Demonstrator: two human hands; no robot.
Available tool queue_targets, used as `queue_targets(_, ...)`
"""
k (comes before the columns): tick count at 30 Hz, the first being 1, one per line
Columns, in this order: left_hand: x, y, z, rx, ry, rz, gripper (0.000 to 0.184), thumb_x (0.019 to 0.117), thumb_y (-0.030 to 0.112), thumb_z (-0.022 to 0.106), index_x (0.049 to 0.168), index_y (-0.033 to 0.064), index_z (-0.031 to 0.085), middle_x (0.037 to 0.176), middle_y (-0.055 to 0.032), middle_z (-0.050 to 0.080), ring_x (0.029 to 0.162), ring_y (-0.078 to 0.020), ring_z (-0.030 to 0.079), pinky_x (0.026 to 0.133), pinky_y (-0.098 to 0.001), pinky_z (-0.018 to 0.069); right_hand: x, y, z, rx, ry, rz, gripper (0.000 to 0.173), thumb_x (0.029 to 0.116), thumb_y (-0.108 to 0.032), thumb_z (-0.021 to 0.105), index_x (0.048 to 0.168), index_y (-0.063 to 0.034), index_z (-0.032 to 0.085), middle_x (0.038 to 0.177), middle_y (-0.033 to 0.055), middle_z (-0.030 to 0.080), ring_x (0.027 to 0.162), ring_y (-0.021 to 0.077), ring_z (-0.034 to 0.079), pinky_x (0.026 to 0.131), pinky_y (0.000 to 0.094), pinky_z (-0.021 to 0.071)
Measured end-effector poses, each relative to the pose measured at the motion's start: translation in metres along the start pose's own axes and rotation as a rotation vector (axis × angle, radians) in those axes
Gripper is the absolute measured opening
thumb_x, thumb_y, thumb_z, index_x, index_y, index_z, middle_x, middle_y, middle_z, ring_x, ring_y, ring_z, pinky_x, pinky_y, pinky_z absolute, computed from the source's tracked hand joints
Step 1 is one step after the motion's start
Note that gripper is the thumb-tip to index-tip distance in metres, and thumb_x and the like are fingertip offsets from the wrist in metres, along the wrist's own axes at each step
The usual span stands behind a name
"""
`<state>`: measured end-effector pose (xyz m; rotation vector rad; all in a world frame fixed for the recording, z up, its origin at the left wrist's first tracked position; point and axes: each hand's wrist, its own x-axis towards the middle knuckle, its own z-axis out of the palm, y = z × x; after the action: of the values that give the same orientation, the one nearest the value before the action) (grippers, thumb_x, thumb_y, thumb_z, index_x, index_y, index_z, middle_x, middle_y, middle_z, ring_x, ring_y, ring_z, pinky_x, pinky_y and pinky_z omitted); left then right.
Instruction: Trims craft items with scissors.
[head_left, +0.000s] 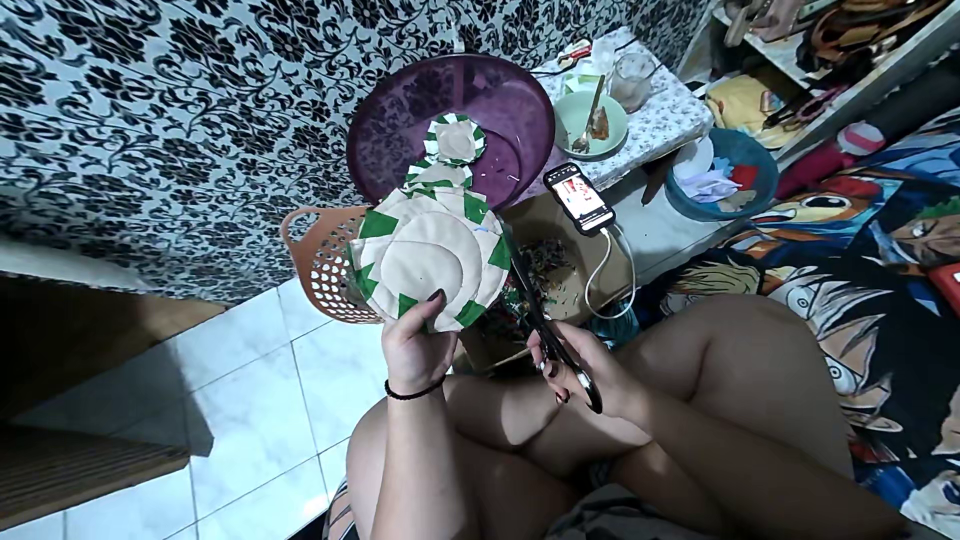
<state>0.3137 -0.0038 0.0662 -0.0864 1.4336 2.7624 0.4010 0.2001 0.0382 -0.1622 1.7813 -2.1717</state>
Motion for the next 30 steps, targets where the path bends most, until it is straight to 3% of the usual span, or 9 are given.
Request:
queue_targets(17,-0.003,0.006,0.0,0.102,-0.081,-0.02,0.031,0.0841,-0.002,0.05,0.106,0.0135,0.067,0.096,-0.0045,0.077,0.088,-0.0126,0.074,0.079,-0.0339,0.0629,0.001,-0.004,-0.003,0.006,0.085,0.044,0.037,0.0964,-0.036,0.067,0.112,-0.0035,0.058,0.083,-0.0034,0.056,0.054,0.0018,0.052,0.051,0.0199,0.0506)
queue_targets(30,-0.002,0.019,-0.008,0.172,-0.042,-0.003,0.034,0.0835,-0.003,0.045,0.103,0.0154,0.066,0.093,-0.0016,0.077,0.084,-0.0095,0.074,0.076,-0.0309,0.0627,-0.003,-0.006,0.001,-0.06,0.133,0.045,0.027,0.0948,-0.025,0.07,0.107,-0.003,0.061,0.078,-0.005,0.057,0.052,-0.0018,0.05,0.049,0.0158,0.0474)
